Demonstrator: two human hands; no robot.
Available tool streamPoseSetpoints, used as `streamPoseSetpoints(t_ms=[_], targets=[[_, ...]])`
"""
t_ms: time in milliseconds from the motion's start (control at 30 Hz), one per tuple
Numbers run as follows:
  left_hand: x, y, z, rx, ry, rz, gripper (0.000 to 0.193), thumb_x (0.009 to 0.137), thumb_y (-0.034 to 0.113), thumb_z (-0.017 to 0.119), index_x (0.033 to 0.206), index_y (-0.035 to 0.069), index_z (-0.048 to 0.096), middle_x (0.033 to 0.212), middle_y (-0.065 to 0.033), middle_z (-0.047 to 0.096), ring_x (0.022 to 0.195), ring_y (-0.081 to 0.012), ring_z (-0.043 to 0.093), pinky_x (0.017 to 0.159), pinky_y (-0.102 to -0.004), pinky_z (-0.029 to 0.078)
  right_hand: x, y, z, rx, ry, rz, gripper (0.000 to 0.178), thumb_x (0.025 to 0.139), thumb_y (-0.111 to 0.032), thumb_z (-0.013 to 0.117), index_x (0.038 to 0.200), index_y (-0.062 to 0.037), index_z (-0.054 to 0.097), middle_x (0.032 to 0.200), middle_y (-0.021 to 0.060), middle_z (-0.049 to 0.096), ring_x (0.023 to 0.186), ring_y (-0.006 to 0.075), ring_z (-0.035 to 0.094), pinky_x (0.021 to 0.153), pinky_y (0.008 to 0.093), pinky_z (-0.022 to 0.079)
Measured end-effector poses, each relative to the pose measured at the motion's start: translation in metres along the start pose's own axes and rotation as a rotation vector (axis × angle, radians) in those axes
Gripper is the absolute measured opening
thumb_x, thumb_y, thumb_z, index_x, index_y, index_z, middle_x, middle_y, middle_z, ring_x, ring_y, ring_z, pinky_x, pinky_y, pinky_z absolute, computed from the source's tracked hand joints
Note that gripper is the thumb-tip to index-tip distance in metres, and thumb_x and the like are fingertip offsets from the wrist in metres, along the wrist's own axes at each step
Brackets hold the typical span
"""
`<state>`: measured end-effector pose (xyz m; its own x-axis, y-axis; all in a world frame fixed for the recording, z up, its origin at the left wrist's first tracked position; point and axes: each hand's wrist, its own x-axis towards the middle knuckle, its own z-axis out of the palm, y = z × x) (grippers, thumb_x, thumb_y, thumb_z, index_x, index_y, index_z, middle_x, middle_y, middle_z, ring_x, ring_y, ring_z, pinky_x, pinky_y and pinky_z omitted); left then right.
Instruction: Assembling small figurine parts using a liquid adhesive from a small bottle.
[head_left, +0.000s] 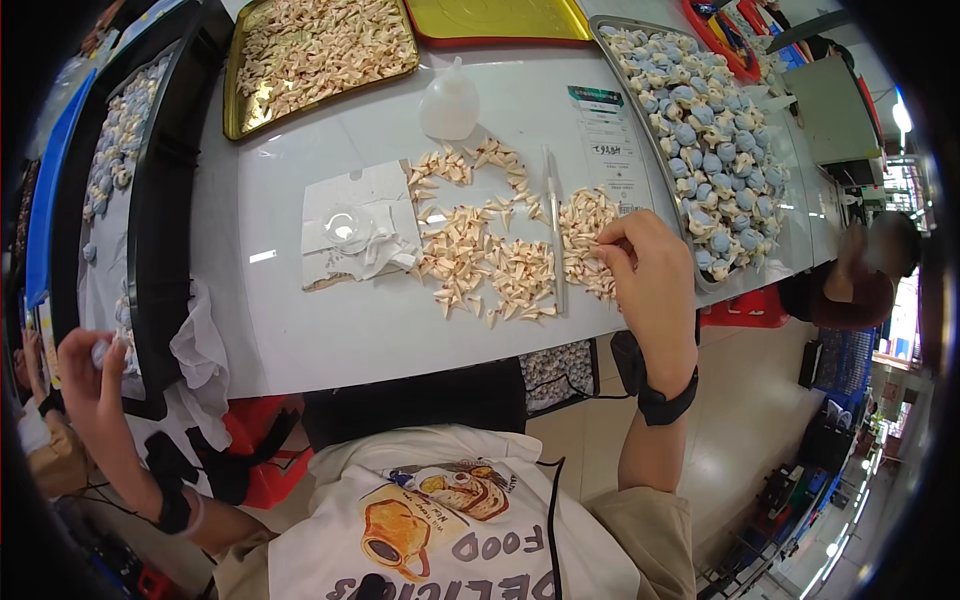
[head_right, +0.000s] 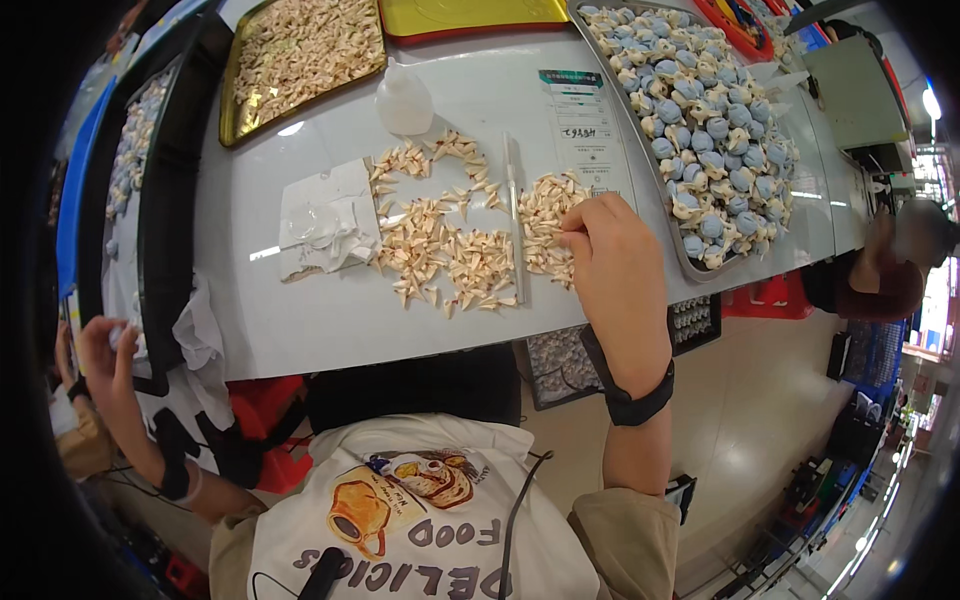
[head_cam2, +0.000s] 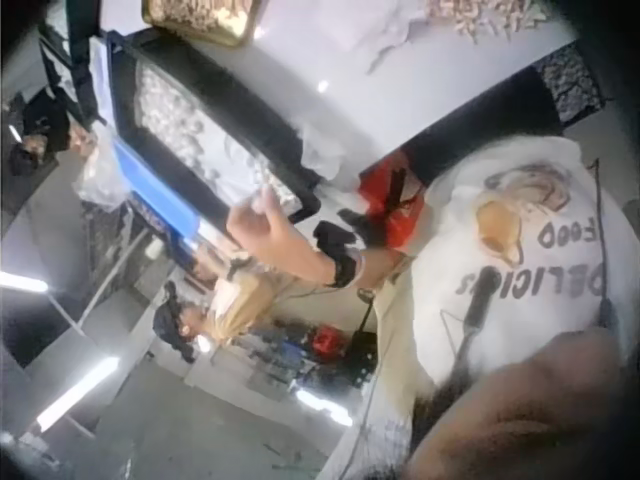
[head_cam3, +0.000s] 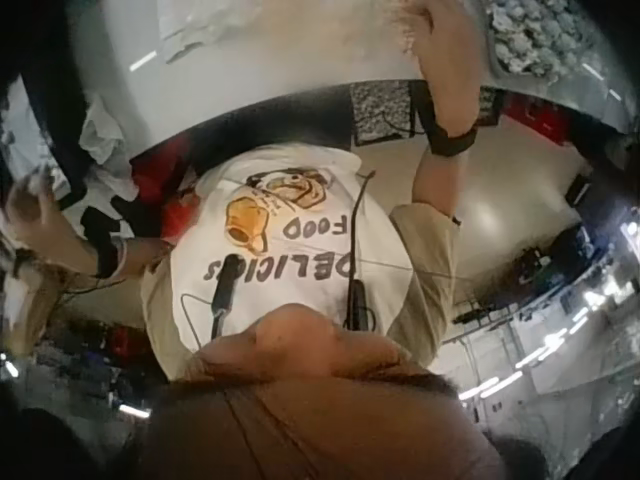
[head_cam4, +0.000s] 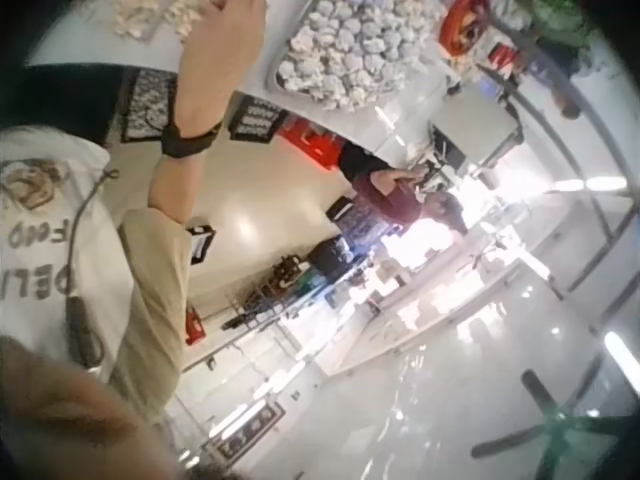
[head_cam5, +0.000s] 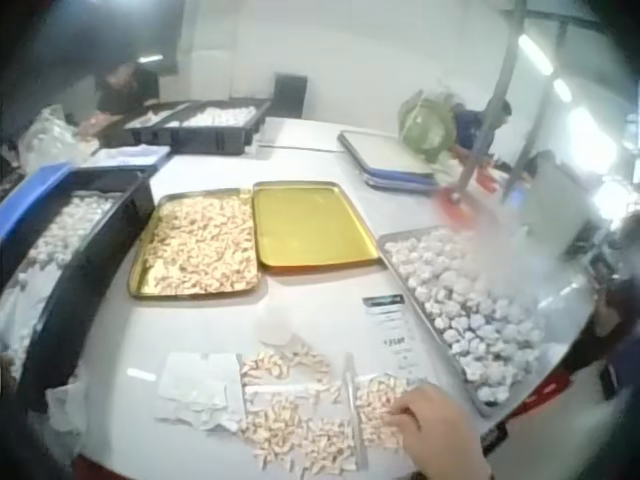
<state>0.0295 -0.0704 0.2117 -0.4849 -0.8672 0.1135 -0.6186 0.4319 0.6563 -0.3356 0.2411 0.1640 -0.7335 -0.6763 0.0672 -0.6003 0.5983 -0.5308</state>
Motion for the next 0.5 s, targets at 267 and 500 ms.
streamPoseSetpoints(t_ms=[267,500], targets=[[-0.061,0.072,0.051,-0.444,-0.434,0.486,0.034,0.07,0.034,0.08,0.088,0.007,0.067,0.09,-0.0098,0.056,0.073,-0.0157,0.058,0.059,-0.0239,0.045,0.006,-0.001,-0.01,-0.052,0.085,-0.089,0.01,0.074,-0.002,0.066,0.081,0.0011,0.059,0.08,0.0106,0.062,0.072,0.025,0.059,0.066,0.0328,0.045],[-0.051,0.082,0.148,-0.572,-0.512,0.349,0.019,0.071,0.002,0.076,0.088,0.004,0.068,0.101,-0.0101,0.059,0.072,-0.0148,0.059,0.06,-0.0254,0.047,0.0,0.005,-0.005,0.174,0.277,-0.009,0.005,0.076,0.003,0.061,0.08,0.0016,0.058,0.081,0.0077,0.067,0.066,0.0118,0.059,0.064,0.0255,0.047]])
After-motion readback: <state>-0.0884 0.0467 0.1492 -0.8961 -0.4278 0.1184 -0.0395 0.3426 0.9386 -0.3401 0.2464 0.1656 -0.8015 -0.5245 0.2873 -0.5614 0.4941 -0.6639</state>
